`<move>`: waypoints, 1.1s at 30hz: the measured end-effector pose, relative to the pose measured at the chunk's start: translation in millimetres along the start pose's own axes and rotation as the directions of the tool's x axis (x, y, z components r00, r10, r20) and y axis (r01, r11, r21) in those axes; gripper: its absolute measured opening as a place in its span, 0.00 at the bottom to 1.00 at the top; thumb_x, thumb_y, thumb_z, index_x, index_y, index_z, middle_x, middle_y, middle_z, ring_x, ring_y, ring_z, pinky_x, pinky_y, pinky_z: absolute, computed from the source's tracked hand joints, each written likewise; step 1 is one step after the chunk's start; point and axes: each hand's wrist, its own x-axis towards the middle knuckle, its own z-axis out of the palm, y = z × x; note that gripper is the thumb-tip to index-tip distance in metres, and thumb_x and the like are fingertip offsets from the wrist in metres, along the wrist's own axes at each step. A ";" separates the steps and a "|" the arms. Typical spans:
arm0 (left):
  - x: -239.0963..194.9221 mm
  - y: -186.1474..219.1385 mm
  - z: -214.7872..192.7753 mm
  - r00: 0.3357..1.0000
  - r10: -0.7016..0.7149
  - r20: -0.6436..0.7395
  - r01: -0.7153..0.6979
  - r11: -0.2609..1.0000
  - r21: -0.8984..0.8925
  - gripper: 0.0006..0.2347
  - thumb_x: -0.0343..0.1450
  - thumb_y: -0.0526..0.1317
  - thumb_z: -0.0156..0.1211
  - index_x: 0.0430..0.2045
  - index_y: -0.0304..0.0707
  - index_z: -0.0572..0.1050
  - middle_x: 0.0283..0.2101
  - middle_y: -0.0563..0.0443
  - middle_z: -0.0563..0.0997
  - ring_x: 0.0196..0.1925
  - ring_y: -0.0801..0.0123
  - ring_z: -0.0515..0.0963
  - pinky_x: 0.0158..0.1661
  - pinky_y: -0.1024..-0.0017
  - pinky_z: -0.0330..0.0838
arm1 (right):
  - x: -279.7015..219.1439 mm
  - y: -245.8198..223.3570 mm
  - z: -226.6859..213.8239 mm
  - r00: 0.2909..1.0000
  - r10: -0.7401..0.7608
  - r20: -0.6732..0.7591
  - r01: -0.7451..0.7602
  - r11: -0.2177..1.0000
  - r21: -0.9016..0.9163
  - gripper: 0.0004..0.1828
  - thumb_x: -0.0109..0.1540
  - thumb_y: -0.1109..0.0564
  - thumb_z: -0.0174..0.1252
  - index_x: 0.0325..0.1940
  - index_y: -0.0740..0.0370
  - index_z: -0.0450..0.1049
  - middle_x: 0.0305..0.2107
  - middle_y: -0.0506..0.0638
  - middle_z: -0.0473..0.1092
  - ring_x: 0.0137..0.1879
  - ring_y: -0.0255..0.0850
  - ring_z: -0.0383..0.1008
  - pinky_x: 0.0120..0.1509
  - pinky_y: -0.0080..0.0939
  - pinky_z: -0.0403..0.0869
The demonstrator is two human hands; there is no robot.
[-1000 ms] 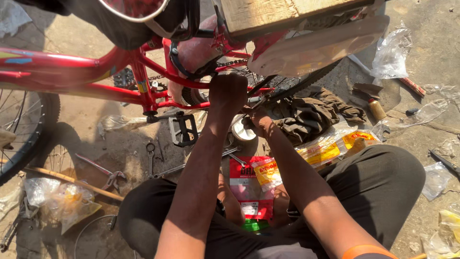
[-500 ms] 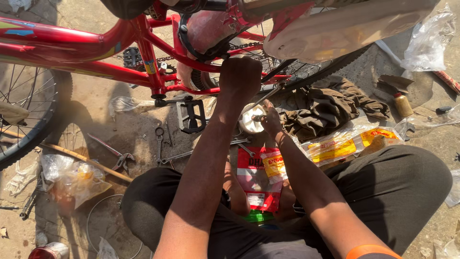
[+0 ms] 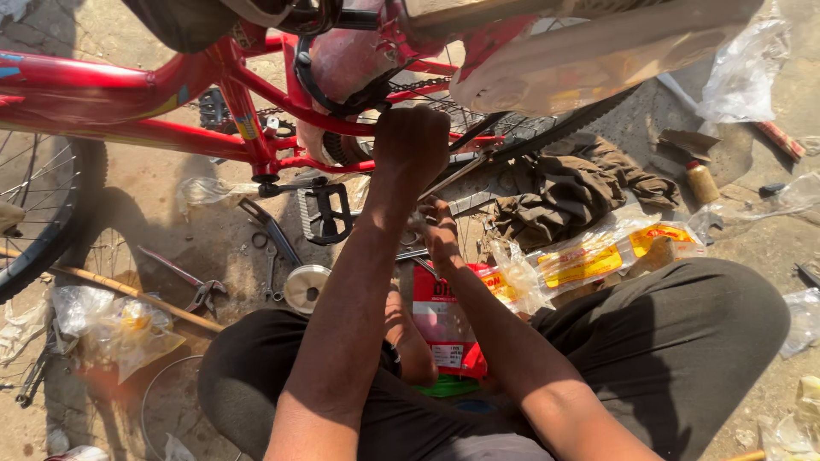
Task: The person sits on the ground and uses a wrench to tighten bolts on the rear wheel and chain guard of a red bicycle. They adjust the wooden cargo box attached to the rear rack and continue tightening the wheel axle nuts.
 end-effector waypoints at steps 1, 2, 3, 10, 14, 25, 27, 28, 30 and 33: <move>-0.5 1.4 -0.1 1.000 -0.012 -0.005 0.012 1.000 -0.001 0.04 0.61 0.33 0.59 0.17 0.36 0.81 0.25 0.38 0.82 0.29 0.48 0.84 0.33 0.53 0.77 | 4.6 -10.2 -6.2 0.995 -0.098 0.014 0.098 0.994 -0.049 0.18 0.60 0.50 0.64 0.48 0.63 0.73 0.37 0.49 0.75 0.43 0.36 0.73 0.50 0.38 0.72; -1.0 3.5 -0.3 1.000 -0.024 -0.009 0.024 1.000 -0.003 0.04 0.61 0.33 0.59 0.17 0.37 0.81 0.26 0.38 0.82 0.30 0.48 0.84 0.33 0.53 0.78 | 8.7 -18.8 -8.6 0.999 -0.023 -0.037 0.020 0.996 -0.092 0.19 0.63 0.48 0.64 0.46 0.66 0.73 0.35 0.50 0.72 0.42 0.37 0.69 0.49 0.40 0.70; 1.1 3.0 -1.6 0.999 -0.036 -0.017 0.036 0.999 0.005 0.04 0.61 0.33 0.59 0.17 0.37 0.81 0.26 0.38 0.82 0.30 0.48 0.84 0.34 0.53 0.78 | 16.5 -27.2 -6.5 0.996 0.044 -0.084 -0.054 0.991 -0.125 0.22 0.66 0.45 0.64 0.45 0.70 0.73 0.33 0.52 0.70 0.41 0.39 0.66 0.48 0.42 0.69; 3.4 0.2 -7.0 0.997 0.000 0.080 -0.004 0.999 0.043 0.04 0.62 0.34 0.60 0.21 0.37 0.82 0.28 0.38 0.83 0.32 0.49 0.85 0.35 0.54 0.78 | 48.3 -34.8 -20.5 0.946 0.325 -0.018 -0.279 0.782 -0.557 0.17 0.59 0.46 0.65 0.40 0.63 0.78 0.28 0.50 0.74 0.33 0.40 0.72 0.40 0.44 0.72; 0.0 6.2 -17.0 0.997 -0.001 0.081 0.001 1.000 -0.003 0.04 0.63 0.34 0.60 0.21 0.39 0.82 0.28 0.39 0.83 0.32 0.49 0.84 0.36 0.53 0.77 | 53.8 -27.3 -82.0 0.980 0.195 0.039 -0.105 0.675 -0.731 0.15 0.57 0.51 0.66 0.41 0.63 0.79 0.30 0.50 0.75 0.36 0.40 0.74 0.41 0.42 0.73; 10.1 8.1 -16.5 0.995 -0.042 0.093 0.036 0.997 0.064 0.04 0.62 0.35 0.60 0.18 0.38 0.82 0.25 0.40 0.82 0.31 0.50 0.85 0.34 0.55 0.78 | 24.9 -239.7 -232.6 0.784 -0.553 -0.282 0.308 0.741 -0.597 0.15 0.56 0.65 0.64 0.47 0.66 0.78 0.34 0.49 0.77 0.40 0.39 0.79 0.40 0.38 0.78; 3.3 8.4 -15.8 0.996 -0.030 0.080 0.025 0.997 0.073 0.04 0.63 0.35 0.61 0.19 0.38 0.82 0.26 0.40 0.83 0.31 0.50 0.85 0.33 0.54 0.78 | 4.2 -264.3 -185.6 0.734 -0.621 -0.275 0.593 0.783 -0.187 0.16 0.60 0.69 0.59 0.52 0.68 0.75 0.37 0.50 0.76 0.40 0.37 0.78 0.41 0.35 0.78; -2.6 8.9 -15.1 0.993 -0.039 0.113 0.031 0.997 0.068 0.04 0.63 0.35 0.61 0.20 0.37 0.82 0.26 0.40 0.83 0.31 0.51 0.85 0.33 0.55 0.78 | -6.9 -266.6 -159.7 0.689 -0.685 -0.237 0.704 0.710 -0.008 0.19 0.59 0.71 0.59 0.54 0.68 0.74 0.40 0.51 0.76 0.41 0.37 0.77 0.45 0.34 0.77; 0.4 10.8 -15.6 0.987 -0.041 0.156 0.032 0.998 0.060 0.05 0.64 0.36 0.60 0.21 0.36 0.82 0.28 0.40 0.83 0.31 0.51 0.85 0.33 0.55 0.78 | -22.8 -254.9 -100.6 0.651 -0.708 -0.274 0.749 0.657 0.082 0.25 0.61 0.69 0.60 0.63 0.65 0.71 0.37 0.50 0.73 0.40 0.34 0.74 0.42 0.33 0.75; 14.8 1.9 -22.4 0.939 0.008 0.344 -0.023 0.999 0.038 0.08 0.70 0.38 0.56 0.26 0.36 0.82 0.33 0.41 0.84 0.36 0.50 0.85 0.36 0.52 0.78 | -33.4 -241.1 -48.7 0.652 -0.726 -0.219 0.758 0.634 0.152 0.28 0.64 0.65 0.60 0.67 0.62 0.60 0.38 0.50 0.75 0.39 0.33 0.73 0.40 0.31 0.73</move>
